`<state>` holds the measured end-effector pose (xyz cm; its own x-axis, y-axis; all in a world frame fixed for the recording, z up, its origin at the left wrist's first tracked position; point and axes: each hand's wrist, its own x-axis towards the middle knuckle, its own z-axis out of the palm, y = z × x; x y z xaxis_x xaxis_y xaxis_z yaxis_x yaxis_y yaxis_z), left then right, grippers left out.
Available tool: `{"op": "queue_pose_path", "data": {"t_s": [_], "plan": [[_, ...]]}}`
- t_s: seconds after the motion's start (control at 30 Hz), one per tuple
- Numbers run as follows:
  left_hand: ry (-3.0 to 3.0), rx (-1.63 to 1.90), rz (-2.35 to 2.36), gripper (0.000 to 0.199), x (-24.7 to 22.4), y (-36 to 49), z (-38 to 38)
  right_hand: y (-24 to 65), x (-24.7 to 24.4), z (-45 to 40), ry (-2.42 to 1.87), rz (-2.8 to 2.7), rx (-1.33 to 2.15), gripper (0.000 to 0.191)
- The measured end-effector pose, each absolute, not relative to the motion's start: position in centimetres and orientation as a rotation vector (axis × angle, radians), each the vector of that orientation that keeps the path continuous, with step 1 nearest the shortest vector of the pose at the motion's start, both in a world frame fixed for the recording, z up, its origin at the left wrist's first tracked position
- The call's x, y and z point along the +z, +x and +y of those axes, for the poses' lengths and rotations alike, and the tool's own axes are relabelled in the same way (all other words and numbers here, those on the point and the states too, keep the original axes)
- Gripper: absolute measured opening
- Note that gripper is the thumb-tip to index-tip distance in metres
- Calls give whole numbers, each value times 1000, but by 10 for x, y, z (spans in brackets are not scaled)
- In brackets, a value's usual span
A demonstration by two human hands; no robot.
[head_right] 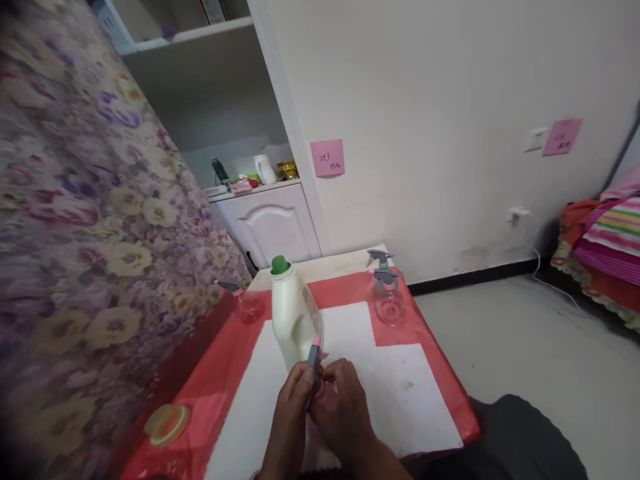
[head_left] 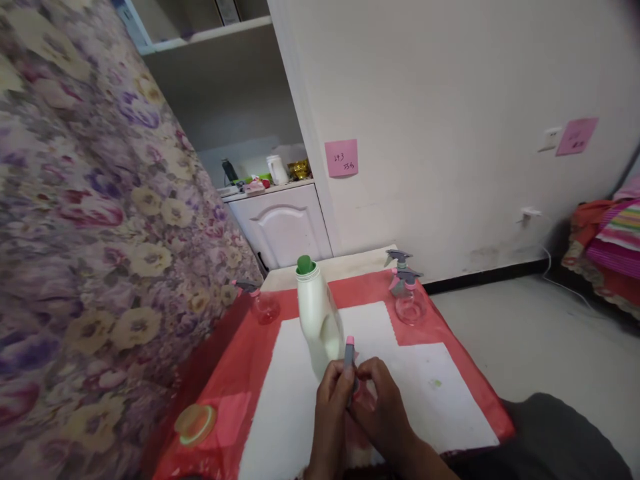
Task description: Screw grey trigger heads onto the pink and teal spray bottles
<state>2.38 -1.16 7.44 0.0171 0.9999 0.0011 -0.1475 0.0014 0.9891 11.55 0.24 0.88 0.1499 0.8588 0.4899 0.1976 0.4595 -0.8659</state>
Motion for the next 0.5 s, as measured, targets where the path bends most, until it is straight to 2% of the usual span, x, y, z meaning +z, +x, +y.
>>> {"op": "queue_pose_path", "data": {"t_s": [0.27,0.5], "plan": [[1156,1269,1113,32,70,21,-10,104,1,4,-1002,-1341,647,12],[1217,1296,1110,31,71,18,-9,136,23,7,-767,-1573,920,15]]}}
